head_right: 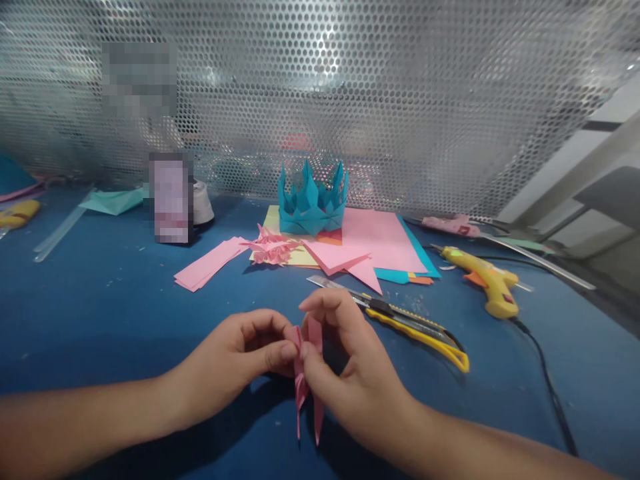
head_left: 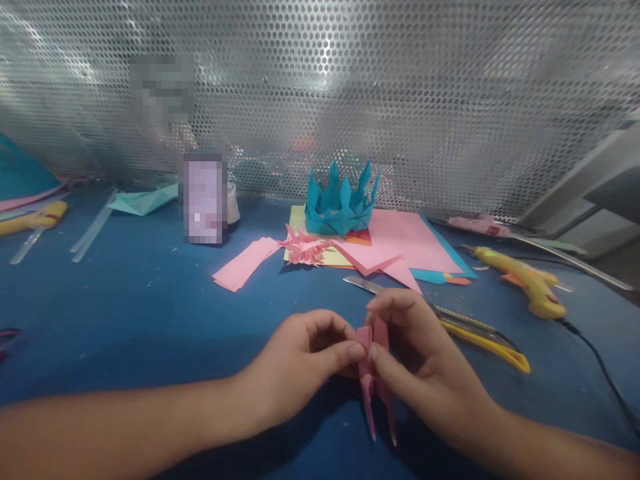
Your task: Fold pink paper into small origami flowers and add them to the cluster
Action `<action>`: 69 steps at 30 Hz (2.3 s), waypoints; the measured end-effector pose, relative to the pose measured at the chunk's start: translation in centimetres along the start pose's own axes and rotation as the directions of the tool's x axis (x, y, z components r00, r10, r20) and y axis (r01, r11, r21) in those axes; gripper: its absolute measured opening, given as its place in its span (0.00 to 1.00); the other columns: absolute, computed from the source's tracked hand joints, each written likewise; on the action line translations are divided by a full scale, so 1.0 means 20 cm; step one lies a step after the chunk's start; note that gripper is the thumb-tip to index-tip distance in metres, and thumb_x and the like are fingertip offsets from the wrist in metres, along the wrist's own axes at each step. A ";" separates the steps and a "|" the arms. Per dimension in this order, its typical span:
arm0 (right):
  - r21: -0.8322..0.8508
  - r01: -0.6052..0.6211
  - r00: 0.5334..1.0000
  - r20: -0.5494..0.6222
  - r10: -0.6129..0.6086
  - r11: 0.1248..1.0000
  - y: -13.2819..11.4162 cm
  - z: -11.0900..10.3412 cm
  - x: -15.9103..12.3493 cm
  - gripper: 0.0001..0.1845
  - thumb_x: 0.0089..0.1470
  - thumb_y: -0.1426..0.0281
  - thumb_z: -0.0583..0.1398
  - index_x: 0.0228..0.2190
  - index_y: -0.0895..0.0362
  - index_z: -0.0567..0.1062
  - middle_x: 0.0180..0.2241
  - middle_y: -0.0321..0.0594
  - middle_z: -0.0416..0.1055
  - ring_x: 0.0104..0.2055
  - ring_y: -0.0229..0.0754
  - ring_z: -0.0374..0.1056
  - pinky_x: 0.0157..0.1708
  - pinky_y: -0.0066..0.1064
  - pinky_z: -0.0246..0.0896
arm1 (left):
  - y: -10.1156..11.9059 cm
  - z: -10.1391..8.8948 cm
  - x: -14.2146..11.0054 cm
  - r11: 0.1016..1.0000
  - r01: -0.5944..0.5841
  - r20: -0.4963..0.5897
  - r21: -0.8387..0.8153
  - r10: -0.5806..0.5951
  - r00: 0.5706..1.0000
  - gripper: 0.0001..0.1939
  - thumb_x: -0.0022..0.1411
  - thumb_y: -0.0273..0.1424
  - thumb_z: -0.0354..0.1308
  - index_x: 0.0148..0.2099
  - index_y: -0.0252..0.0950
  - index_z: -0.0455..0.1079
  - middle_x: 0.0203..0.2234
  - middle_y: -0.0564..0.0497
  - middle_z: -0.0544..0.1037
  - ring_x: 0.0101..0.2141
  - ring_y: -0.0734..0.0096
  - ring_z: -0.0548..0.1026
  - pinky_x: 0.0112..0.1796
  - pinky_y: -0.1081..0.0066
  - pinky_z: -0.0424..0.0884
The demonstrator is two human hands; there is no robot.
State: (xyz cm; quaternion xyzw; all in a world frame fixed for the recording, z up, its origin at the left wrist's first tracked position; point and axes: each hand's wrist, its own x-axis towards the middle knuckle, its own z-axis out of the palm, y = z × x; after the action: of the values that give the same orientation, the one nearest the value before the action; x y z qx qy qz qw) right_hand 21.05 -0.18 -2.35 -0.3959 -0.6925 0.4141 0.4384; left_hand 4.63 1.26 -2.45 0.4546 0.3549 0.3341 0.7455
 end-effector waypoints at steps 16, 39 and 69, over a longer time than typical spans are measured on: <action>0.081 -0.049 0.999 0.003 0.049 0.996 0.00 0.00 0.02 0.11 0.53 0.76 0.55 0.38 0.51 0.61 0.30 0.34 0.62 0.30 0.34 0.63 0.29 0.24 0.66 | 0.00 -0.01 0.01 0.999 0.027 0.004 -0.033 -0.027 1.000 0.15 0.47 0.36 0.66 0.31 0.30 0.68 0.25 0.54 0.72 0.29 0.75 0.72 0.38 0.69 0.69; 0.297 -0.371 0.929 0.118 0.352 0.880 -0.01 0.00 0.07 0.11 0.48 0.66 0.64 0.25 0.57 0.68 0.24 0.32 0.70 0.27 0.32 0.68 0.30 0.23 0.65 | 0.02 0.00 0.00 0.987 -0.133 -0.085 0.087 0.140 0.986 0.06 0.61 0.31 0.53 0.35 0.32 0.63 0.26 0.56 0.67 0.28 0.79 0.65 0.33 0.76 0.64; 0.172 -0.348 0.926 0.213 0.310 0.921 -0.01 0.00 0.05 0.17 0.51 0.57 0.60 0.22 0.57 0.67 0.23 0.34 0.68 0.25 0.34 0.63 0.28 0.26 0.62 | 0.01 0.00 -0.03 0.959 -0.093 -0.179 0.268 0.144 0.973 0.12 0.62 0.36 0.50 0.28 0.34 0.60 0.21 0.57 0.64 0.24 0.78 0.61 0.29 0.74 0.60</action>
State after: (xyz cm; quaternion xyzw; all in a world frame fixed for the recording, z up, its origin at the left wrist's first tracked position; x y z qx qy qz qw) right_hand 20.63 0.67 -1.95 -0.4199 -0.6058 0.5863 0.3360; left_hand 4.26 0.91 -2.13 0.5329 0.4392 0.3726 0.6199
